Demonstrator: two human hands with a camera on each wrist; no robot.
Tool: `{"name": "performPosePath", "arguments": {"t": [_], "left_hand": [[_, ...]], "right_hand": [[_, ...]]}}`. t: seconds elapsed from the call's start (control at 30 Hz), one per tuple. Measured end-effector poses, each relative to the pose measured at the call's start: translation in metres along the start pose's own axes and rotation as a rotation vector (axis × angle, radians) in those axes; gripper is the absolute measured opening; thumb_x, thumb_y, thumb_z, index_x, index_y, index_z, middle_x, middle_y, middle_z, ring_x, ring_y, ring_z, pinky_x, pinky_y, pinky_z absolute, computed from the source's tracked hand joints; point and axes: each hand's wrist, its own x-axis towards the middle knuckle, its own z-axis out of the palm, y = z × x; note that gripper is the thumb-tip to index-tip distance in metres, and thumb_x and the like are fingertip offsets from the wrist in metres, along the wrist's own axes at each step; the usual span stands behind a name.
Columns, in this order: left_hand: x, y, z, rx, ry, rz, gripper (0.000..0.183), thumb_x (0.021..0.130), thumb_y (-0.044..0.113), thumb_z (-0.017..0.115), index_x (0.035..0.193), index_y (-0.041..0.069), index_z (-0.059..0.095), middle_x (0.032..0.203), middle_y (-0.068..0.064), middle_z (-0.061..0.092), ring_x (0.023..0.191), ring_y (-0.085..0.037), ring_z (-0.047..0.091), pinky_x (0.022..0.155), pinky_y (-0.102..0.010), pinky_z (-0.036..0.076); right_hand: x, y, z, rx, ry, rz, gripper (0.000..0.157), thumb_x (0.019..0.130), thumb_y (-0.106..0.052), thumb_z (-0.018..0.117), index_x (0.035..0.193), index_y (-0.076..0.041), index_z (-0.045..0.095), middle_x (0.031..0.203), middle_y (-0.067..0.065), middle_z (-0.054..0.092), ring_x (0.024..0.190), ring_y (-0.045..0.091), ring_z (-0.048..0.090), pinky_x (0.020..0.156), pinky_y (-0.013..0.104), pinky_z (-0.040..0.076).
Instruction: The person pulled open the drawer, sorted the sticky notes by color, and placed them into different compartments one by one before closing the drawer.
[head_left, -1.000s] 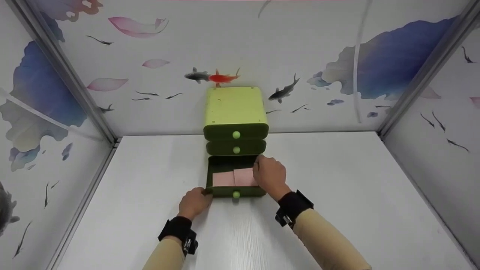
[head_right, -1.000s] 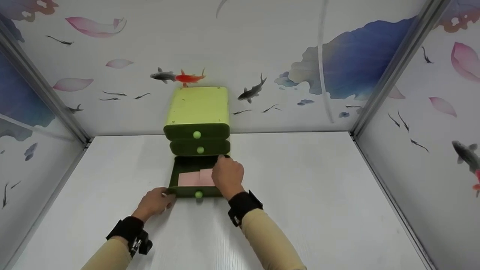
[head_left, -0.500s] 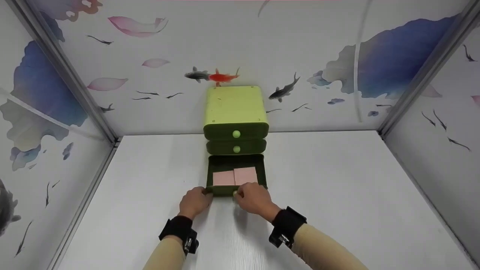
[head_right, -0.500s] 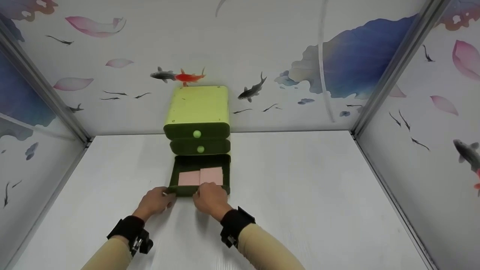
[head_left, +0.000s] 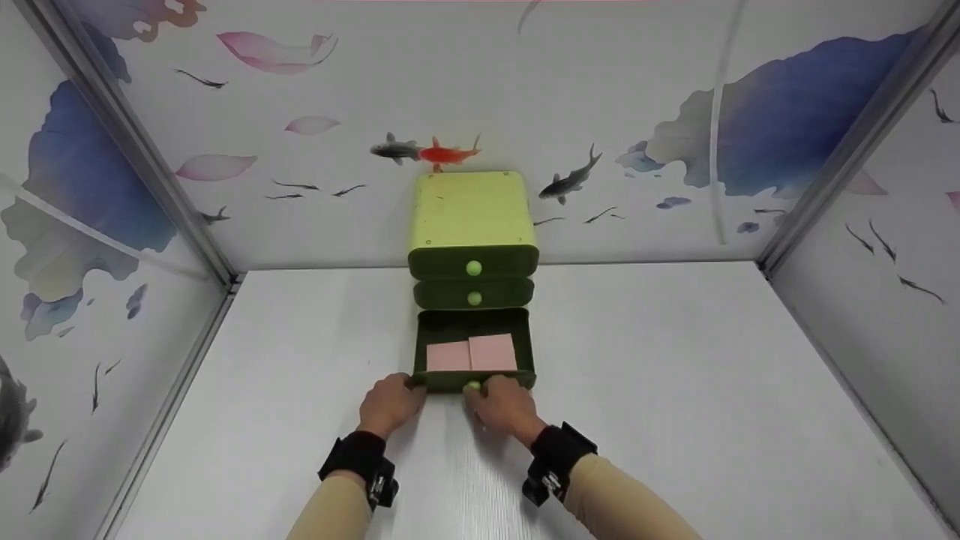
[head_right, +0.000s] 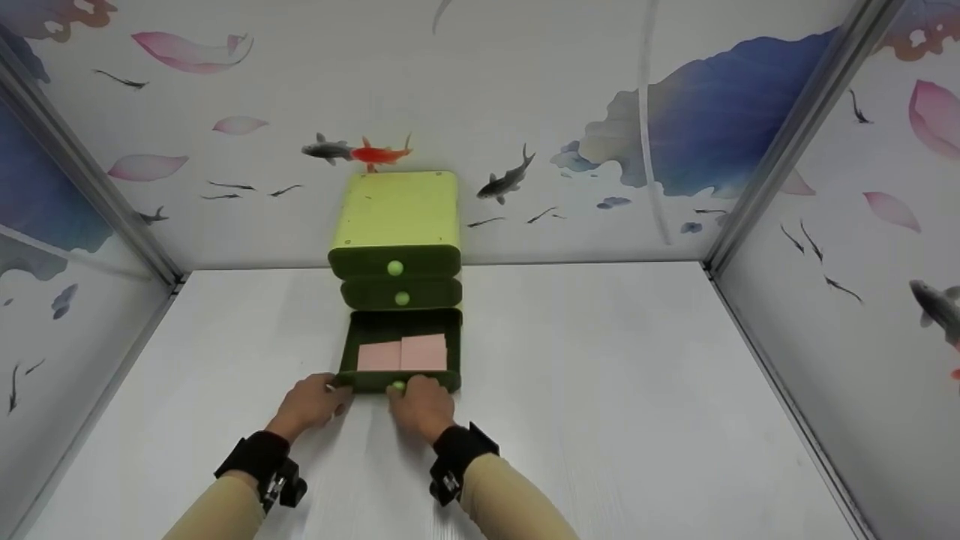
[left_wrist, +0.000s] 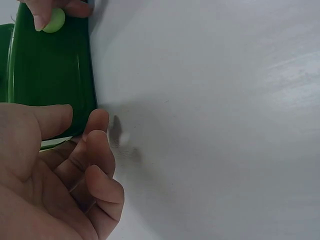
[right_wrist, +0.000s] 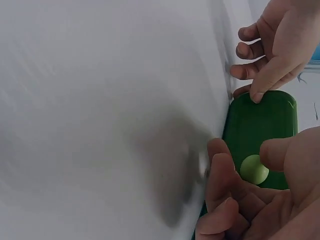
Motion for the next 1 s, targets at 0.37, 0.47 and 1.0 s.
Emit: {"name": "performPosePath", "arguments": {"t": [0.37, 0.47, 1.0], "left_hand": [[0.003, 0.003, -0.001, -0.013, 0.002, -0.002, 0.044, 0.094, 0.030, 0.055, 0.123, -0.002, 0.063, 0.118, -0.022, 0.067, 0.103, -0.039, 0.065, 0.084, -0.049, 0.051], [0.003, 0.003, 0.000, -0.014, 0.007, -0.003, 0.045, 0.095, 0.030, 0.055, 0.124, -0.003, 0.062, 0.119, -0.022, 0.067, 0.104, -0.040, 0.065, 0.084, -0.050, 0.051], [0.012, 0.007, 0.000, -0.035, 0.011, -0.011, 0.044, 0.099, 0.028, 0.047, 0.129, -0.003, 0.058, 0.127, -0.023, 0.063, 0.114, -0.041, 0.061, 0.093, -0.052, 0.049]], "right_hand": [[0.001, -0.005, -0.003, 0.073, 0.073, 0.000, 0.048, 0.098, -0.034, 0.054, 0.053, -0.017, 0.054, 0.047, -0.004, 0.052, 0.044, 0.011, 0.049, 0.044, 0.026, 0.034], [0.001, -0.005, -0.004, 0.084, 0.078, -0.013, 0.048, 0.098, -0.034, 0.054, 0.053, -0.017, 0.055, 0.047, -0.004, 0.053, 0.044, 0.012, 0.049, 0.044, 0.026, 0.034], [0.018, -0.007, -0.006, 0.168, 0.078, 0.062, 0.045, 0.098, -0.033, 0.054, 0.064, -0.007, 0.066, 0.053, -0.004, 0.056, 0.047, 0.010, 0.049, 0.046, 0.024, 0.035]]}}
